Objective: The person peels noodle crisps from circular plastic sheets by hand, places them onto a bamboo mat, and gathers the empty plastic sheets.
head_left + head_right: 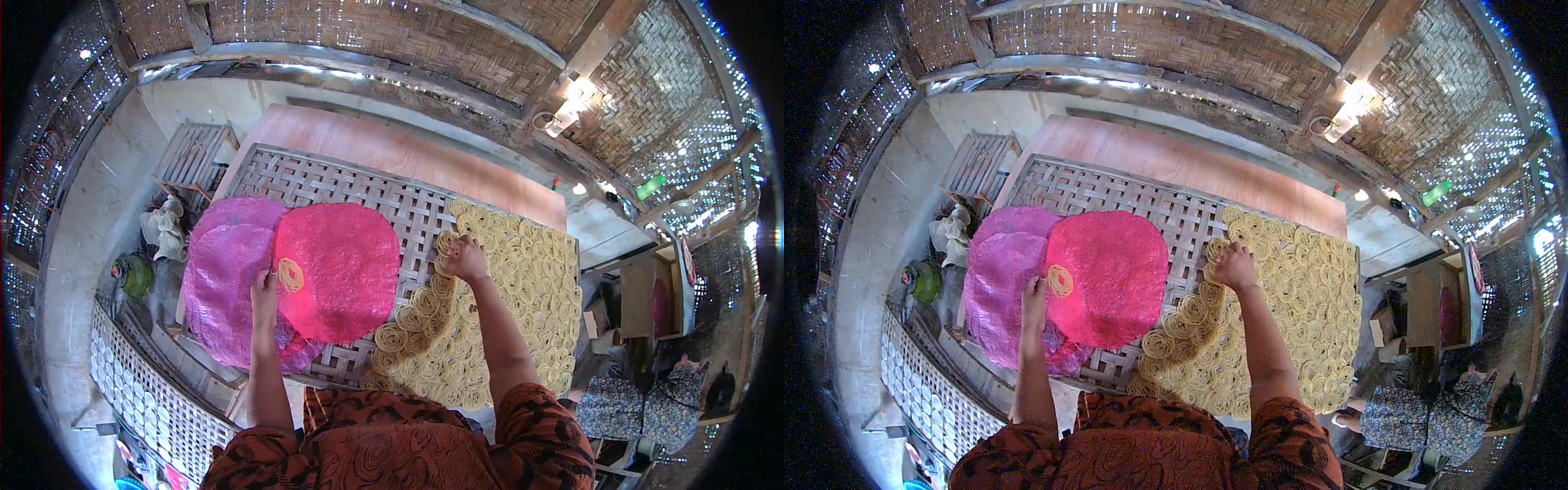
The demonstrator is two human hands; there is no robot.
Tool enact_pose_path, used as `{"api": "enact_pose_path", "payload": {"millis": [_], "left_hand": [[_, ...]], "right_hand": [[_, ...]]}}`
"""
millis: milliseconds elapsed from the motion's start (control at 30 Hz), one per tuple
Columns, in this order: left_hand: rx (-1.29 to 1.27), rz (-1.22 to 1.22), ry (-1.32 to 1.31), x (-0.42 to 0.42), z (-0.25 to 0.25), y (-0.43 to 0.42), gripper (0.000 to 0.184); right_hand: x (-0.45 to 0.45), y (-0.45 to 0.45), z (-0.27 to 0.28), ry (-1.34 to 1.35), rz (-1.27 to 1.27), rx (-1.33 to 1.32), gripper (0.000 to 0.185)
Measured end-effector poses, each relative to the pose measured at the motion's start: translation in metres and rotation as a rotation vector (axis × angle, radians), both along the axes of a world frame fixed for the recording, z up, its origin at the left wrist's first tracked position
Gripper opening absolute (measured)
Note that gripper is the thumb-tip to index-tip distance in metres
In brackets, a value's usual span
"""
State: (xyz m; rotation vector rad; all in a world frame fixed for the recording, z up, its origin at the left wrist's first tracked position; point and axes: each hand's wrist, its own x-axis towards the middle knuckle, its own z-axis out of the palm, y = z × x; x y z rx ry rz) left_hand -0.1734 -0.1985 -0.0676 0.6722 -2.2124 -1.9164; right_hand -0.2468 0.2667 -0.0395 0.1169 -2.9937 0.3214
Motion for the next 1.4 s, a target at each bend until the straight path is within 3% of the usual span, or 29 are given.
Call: {"api": "enact_pose_path", "payload": {"millis": [67, 133, 167, 200, 233, 267, 333, 400, 533, 567, 600, 667, 733, 767, 867, 900, 967, 1000, 1067, 1100, 1133, 1167, 1200, 1233, 1267, 1300, 1333, 1367, 1400], "left_hand": [[0.014, 0.020, 0.013, 0.000, 0.003, 0.003, 0.025], [-0.005, -0.022, 0.036, -0.002, 0.023, 0.017, 0.025], [-0.025, -0.065, 0.055, -0.004, 0.034, 0.030, 0.026], [-0.098, -0.137, 0.106, -0.006, 0.039, 0.046, 0.026], [-0.174, -0.208, 0.156, -0.008, 0.046, 0.063, 0.027], [-0.115, -0.255, 0.115, -0.008, 0.059, 0.087, 0.025], [-0.061, -0.302, 0.076, -0.007, 0.068, 0.122, 0.024], [-0.068, -0.382, 0.065, -0.013, 0.049, 0.142, 0.022], [0.053, -0.353, -0.071, -0.018, 0.028, 0.137, 0.025], [0.021, -0.291, -0.025, -0.016, 0.032, 0.127, 0.026], [-0.009, -0.229, 0.020, -0.014, 0.033, 0.116, 0.028], [-0.035, 0.027, 0.052, -0.023, -0.008, 0.070, 0.032], [0.026, -0.080, 0.077, -0.013, 0.069, 0.032, 0.040], [0.138, -0.117, 0.189, -0.014, 0.065, 0.011, 0.040], [0.481, -0.235, 0.364, -0.003, 0.096, -0.047, 0.046], [0.477, -0.233, 0.366, -0.002, 0.098, -0.064, 0.046], [0.354, -0.046, 0.228, 0.002, 0.099, -0.093, 0.044], [0.349, -0.041, 0.229, 0.008, 0.097, -0.097, 0.044], [0.185, -0.027, 0.168, 0.024, 0.083, -0.103, 0.037], [0.141, -0.036, 0.104, 0.032, 0.060, -0.107, 0.029], [-0.092, -0.152, 0.079, 0.038, 0.025, -0.114, 0.029], [-0.322, -0.271, 0.049, 0.044, 0.000, -0.120, 0.029], [-0.368, -0.239, 0.172, 0.050, -0.001, -0.097, 0.024], [-0.409, -0.204, 0.295, 0.057, 0.000, -0.059, 0.019], [-0.909, -0.274, 0.263, 0.068, -0.005, -0.032, 0.023], [-1.410, -0.340, 0.220, 0.077, -0.010, -0.005, 0.026], [-1.122, -0.489, 0.329, 0.072, -0.010, 0.025, 0.030], [-0.828, -0.620, 0.429, 0.067, -0.007, 0.054, 0.034], [-0.944, -0.740, 0.380, 0.068, 0.006, 0.085, 0.037]], "right_hand": [[-0.001, -0.003, 0.001, 0.052, -0.006, -0.011, 0.017], [-0.006, -0.010, -0.010, 0.159, -0.065, -0.325, 0.023], [-0.007, -0.026, -0.024, -0.056, -0.211, -0.716, 0.022], [0.006, -0.054, -0.004, -0.299, -0.185, -0.944, 0.021], [0.019, -0.088, 0.017, -0.334, 0.074, -1.203, 0.020], [0.031, -0.118, 0.040, -0.515, 0.072, -1.308, 0.027], [0.043, -0.158, 0.047, -0.650, -0.064, -1.357, 0.028], [0.043, -0.169, 0.030, -0.556, 0.153, -1.498, 0.026], [0.035, -0.133, 0.030, -0.634, -0.032, -1.639, 0.022], [0.027, -0.120, 0.021, -0.593, -0.094, -1.636, 0.018], [0.023, -0.101, 0.024, -0.451, 0.042, -1.377, 0.017], [0.002, -0.060, 0.026, -0.443, -0.216, -1.389, 0.014], [-0.018, -0.024, 0.031, -0.225, -0.162, -1.217, 0.014], [-0.027, -0.007, 0.034, -0.153, -0.137, -1.050, 0.014], [-0.064, 0.026, 0.009, -0.129, -0.250, -1.008, 0.011], [-0.069, 0.031, -0.003, -0.130, -0.247, -1.012, 0.011], [-0.080, 0.036, -0.024, -0.155, -0.386, -1.440, 0.009], [-0.084, 0.042, -0.039, -0.160, -0.380, -1.444, 0.009], [-0.088, 0.047, -0.063, 0.047, -0.295, -0.368, 0.014], [-0.079, 0.030, -0.036, 0.052, -0.291, -0.285, 0.020], [-0.073, 0.018, -0.027, 0.050, -0.286, -0.287, 0.020], [-0.065, 0.009, -0.023, 0.208, -0.266, -0.300, 0.021], [-0.055, -0.002, -0.015, 0.364, -0.247, -0.310, 0.023], [-0.029, -0.041, 0.035, 0.184, -0.265, -0.416, 0.024], [-0.025, -0.039, -0.010, 0.200, -0.179, -0.457, 0.021], [-0.014, -0.045, -0.035, -0.108, -0.025, -0.643, 0.019], [-0.002, -0.057, -0.061, -0.160, 0.264, -0.783, 0.015], [0.025, -0.090, -0.033, -0.276, 0.159, -0.684, 0.017], [0.043, -0.110, -0.028, -0.231, 0.137, -0.639, 0.017]]}}
